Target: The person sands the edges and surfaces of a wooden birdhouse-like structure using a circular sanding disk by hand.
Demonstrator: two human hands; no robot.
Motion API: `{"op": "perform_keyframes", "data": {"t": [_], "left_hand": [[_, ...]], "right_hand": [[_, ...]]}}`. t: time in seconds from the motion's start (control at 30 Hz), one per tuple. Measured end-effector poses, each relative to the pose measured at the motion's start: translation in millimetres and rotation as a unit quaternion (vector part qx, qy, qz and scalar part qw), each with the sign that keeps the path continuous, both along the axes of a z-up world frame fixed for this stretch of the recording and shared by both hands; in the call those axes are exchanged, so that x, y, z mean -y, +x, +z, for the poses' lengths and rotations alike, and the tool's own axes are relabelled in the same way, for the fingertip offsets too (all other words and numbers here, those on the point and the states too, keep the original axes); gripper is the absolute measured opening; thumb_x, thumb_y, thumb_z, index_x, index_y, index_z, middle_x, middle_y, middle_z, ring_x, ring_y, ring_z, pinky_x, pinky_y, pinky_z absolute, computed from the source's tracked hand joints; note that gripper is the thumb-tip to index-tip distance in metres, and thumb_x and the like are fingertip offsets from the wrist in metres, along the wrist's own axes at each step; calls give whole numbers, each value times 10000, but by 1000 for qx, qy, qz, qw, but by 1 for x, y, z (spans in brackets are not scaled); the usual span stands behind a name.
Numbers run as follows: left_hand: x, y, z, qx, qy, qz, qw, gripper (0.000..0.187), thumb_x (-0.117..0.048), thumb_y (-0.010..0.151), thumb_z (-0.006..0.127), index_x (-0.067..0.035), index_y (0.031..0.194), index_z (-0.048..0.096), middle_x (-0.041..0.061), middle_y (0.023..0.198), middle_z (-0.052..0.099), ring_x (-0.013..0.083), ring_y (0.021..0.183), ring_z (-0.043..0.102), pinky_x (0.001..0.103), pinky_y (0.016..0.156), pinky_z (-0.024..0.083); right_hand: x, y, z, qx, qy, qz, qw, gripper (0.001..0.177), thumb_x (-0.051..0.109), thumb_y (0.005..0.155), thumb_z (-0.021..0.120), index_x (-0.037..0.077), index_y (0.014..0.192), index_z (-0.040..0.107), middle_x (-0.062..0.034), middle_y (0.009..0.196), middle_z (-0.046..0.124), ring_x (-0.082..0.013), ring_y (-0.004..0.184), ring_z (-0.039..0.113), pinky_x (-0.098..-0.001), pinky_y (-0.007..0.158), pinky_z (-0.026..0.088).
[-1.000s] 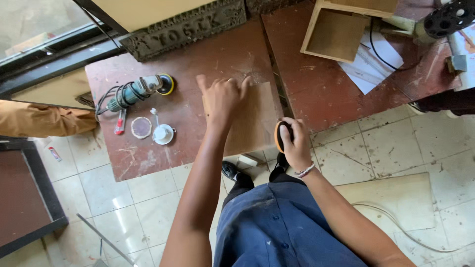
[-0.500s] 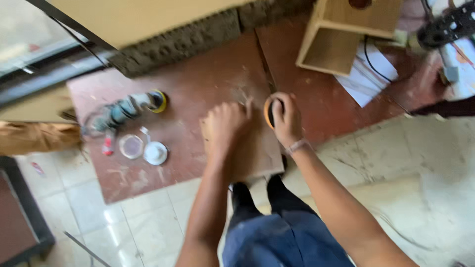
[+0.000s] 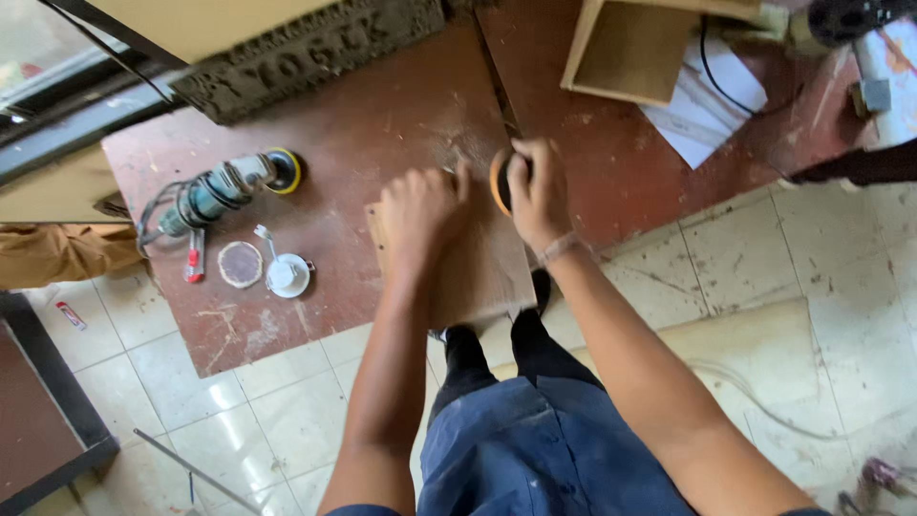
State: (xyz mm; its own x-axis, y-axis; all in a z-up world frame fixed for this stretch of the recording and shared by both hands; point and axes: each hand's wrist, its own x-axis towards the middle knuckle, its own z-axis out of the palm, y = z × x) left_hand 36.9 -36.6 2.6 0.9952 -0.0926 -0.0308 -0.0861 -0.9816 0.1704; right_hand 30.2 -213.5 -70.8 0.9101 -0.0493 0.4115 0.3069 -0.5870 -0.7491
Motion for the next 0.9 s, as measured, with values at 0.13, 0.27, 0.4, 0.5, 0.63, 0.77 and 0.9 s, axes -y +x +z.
{"op": "perform_keyframes", "data": {"t": [0.13,0.27,0.4,0.5,0.63,0.77,0.9], "left_hand": [[-7,10,-21,-19,-40,5,999,644,-551,996,387,-136,684,767,183,613,693,447,671,747,536,616,575],[-1,4,-14,6,-37,25,999,555,-492,956,446,-144,656,757,165,606,693,424,643,747,519,614,581],[7,1,-19,-11,-22,16,1000,577,-494,958,400,-152,665,761,143,625,704,397,673,761,488,636,588],[2,2,-19,10,-22,21,1000,574,-470,987,400,-124,693,752,184,657,710,399,694,765,488,658,594],[-4,7,-16,-1,-33,34,999,562,-503,955,431,-149,678,768,169,618,694,420,666,752,507,627,584],[1,3,-6,-42,-50,31,997,566,-473,948,419,-109,707,780,181,644,708,429,694,756,521,664,592],[2,2,-9,-42,-27,-8,999,558,-425,1006,367,-155,760,788,143,674,720,336,691,770,434,708,611]], "right_hand": [[-8,-55,35,-68,32,1,997,214,103,1090,428,-19,1224,540,-217,1080,578,-419,1052,619,-505,957,482],[4,-137,38,-113,17,16,993,212,96,1054,478,-1,1206,589,-192,1045,585,-420,1013,619,-479,949,477],[6,-75,3,-72,-22,-3,997,207,139,1080,490,5,1215,569,-191,1041,564,-425,1032,605,-504,926,476],[-3,4,14,-56,30,7,998,152,117,1083,471,30,1161,570,-130,1016,568,-317,985,633,-449,909,489],[-10,-59,40,-42,36,18,998,175,116,1091,457,-3,1175,553,-193,1038,553,-416,1025,609,-489,945,474],[-1,-127,48,-113,12,29,993,177,120,1055,486,19,1169,577,-170,1048,576,-390,1023,617,-479,965,469],[-2,-43,20,-42,4,2,999,149,114,1070,496,0,1127,573,-213,1016,613,-431,998,643,-520,896,491]]}}
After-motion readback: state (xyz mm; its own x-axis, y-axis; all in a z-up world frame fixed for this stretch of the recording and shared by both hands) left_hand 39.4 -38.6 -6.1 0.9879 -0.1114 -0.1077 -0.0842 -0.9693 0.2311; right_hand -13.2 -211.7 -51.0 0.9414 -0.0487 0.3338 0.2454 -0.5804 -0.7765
